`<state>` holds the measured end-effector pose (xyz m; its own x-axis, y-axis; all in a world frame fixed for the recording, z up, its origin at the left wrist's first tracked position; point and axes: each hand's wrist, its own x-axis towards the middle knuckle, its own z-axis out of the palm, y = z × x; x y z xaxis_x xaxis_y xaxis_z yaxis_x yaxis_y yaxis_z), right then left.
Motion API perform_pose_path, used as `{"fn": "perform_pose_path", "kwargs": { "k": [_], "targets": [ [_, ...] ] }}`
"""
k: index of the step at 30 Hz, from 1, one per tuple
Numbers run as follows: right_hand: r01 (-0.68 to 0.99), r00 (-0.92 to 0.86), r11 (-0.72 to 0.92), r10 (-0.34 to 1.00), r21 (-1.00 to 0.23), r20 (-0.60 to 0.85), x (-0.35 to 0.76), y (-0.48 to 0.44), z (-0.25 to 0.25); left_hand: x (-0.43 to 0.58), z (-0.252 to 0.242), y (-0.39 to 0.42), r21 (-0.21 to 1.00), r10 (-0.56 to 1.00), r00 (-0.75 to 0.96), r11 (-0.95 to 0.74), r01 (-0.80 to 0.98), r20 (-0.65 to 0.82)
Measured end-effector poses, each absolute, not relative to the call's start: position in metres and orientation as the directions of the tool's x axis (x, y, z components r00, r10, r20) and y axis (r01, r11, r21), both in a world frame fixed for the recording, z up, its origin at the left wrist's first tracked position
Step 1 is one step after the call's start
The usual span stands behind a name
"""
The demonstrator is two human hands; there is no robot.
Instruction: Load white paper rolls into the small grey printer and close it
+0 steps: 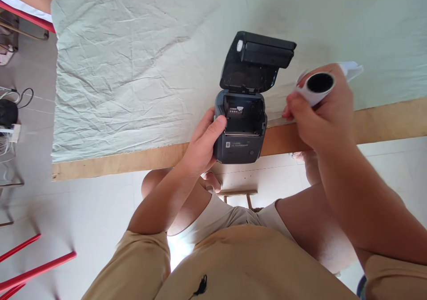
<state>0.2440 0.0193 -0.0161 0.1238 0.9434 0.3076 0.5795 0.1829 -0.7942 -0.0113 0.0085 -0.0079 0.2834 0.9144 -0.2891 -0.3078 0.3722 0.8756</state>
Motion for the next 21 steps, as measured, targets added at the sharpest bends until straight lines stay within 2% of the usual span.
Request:
{"fn": "perform_pose_path", "kwargs": {
  "k": [2,4,10,13,15,17,19,21],
  "targets": [
    [0.694,0.013,0.248,0.934,-0.676,0.356,0.246,0.016,-0.015,-0.011,-0.008,0.009,0.879,0.916,0.285,0.366,-0.305,-0.283],
    [0.739,-0.061,0.285,0.931,-0.611,0.361,0.248,0.015,-0.015,-0.011,-0.009,0.009,0.879,0.916,0.284,0.366,-0.306,-0.283],
    [0.775,-0.067,0.204,0.968,-0.599,0.242,0.253,0.018,-0.028,-0.011,-0.009,0.009,0.878,0.915,0.283,0.369,-0.306,-0.286],
    [0.807,-0.069,0.254,0.937,-0.534,0.341,0.257,0.013,-0.023,-0.011,-0.008,0.009,0.878,0.913,0.291,0.371,-0.303,-0.286],
    [0.853,-0.031,0.284,0.866,-0.439,0.5,0.266,0.012,-0.018,-0.011,-0.008,0.008,0.877,0.913,0.293,0.37,-0.306,-0.283],
    [0.905,0.082,0.207,0.773,-0.372,0.63,0.28,0.018,-0.018,-0.011,-0.008,0.008,0.876,0.914,0.294,0.369,-0.309,-0.281],
    [0.917,0.227,0.066,0.724,-0.392,0.652,0.294,0.027,-0.024,-0.011,-0.008,0.008,0.875,0.914,0.295,0.368,-0.316,-0.277],
    [0.91,0.299,-0.045,0.759,-0.411,0.578,0.304,0.035,-0.034,-0.011,-0.008,0.009,0.874,0.916,0.294,0.364,-0.323,-0.273]
  ]
}}
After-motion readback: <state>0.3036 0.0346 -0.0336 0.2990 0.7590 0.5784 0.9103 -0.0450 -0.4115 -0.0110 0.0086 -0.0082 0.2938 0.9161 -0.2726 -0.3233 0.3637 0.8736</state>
